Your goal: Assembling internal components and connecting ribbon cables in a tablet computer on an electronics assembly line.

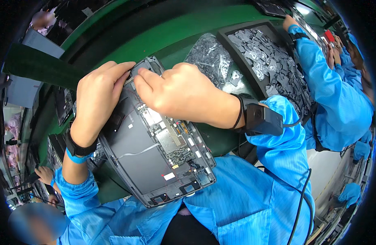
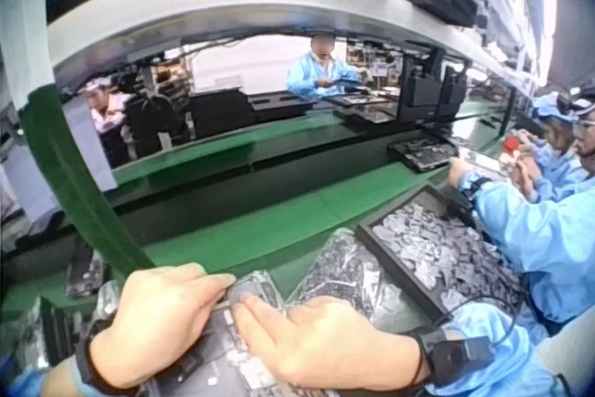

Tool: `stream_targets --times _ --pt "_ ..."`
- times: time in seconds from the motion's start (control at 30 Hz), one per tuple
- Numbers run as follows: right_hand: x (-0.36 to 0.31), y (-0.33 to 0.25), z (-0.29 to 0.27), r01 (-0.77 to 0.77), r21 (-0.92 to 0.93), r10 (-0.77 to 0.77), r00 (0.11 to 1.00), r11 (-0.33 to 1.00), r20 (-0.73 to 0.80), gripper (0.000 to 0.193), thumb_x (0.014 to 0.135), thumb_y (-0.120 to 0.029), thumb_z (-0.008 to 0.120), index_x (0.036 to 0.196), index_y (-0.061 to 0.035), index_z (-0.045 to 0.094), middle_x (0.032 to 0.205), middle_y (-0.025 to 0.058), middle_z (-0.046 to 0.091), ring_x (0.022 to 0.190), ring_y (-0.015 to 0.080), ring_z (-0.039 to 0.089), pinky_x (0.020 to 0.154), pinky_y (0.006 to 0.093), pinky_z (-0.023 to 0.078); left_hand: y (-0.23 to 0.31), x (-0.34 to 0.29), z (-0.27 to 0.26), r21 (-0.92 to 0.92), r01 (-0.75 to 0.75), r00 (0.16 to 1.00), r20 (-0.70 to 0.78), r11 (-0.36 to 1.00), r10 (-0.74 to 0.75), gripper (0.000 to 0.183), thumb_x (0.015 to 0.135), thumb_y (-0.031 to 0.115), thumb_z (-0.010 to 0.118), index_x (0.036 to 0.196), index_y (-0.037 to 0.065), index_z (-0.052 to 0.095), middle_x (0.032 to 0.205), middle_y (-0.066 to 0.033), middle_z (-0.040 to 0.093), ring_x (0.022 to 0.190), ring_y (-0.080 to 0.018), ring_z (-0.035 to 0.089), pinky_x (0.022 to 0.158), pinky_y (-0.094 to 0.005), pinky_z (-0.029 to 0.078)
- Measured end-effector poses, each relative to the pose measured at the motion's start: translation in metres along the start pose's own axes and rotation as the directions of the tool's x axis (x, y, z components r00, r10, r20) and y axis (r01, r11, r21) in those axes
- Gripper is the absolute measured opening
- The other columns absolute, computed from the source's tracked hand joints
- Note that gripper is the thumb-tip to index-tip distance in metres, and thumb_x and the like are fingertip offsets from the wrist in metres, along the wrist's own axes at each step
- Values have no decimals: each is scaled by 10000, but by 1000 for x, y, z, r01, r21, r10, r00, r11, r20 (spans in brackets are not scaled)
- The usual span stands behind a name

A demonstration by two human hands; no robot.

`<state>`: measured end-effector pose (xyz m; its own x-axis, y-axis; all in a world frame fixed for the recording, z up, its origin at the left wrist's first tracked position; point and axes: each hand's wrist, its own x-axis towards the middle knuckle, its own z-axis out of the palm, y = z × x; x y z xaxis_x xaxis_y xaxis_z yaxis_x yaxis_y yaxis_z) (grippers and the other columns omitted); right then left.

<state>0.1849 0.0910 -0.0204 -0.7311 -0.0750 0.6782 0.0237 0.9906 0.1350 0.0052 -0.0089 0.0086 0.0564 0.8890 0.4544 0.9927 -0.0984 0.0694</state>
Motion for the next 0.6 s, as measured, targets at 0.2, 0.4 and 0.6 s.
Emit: stream_targets --times 0.2,0.4,0.6 --pt "6 1 2 145 -62 -137 984 988 112 238 683 -140 653 853 26 645 1000 228 703 558 210 679 458 323 514 0 -1 2 42 -6 1000 15 999 5 210 758 47 642 947 91 722 753 -76 625 702 -276 646 603 -369 521" --pt "7 20 -16 54 112 -82 960 992 267 197 705 -120 643 807 48 654 942 183 719 605 250 689 500 342 527 1 -2 6 94 -27 1000 5 995 26 238 757 52 639 974 96 728 763 -61 626 702 -252 648 604 -364 520" --pt "8 9 -15 42 117 -80 938 992 337 276 695 -144 644 867 67 688 852 193 706 587 268 677 510 378 518 4 -4 9 141 -38 999 20 989 35 250 749 38 636 971 97 734 750 -54 614 702 -234 647 594 -354 518"
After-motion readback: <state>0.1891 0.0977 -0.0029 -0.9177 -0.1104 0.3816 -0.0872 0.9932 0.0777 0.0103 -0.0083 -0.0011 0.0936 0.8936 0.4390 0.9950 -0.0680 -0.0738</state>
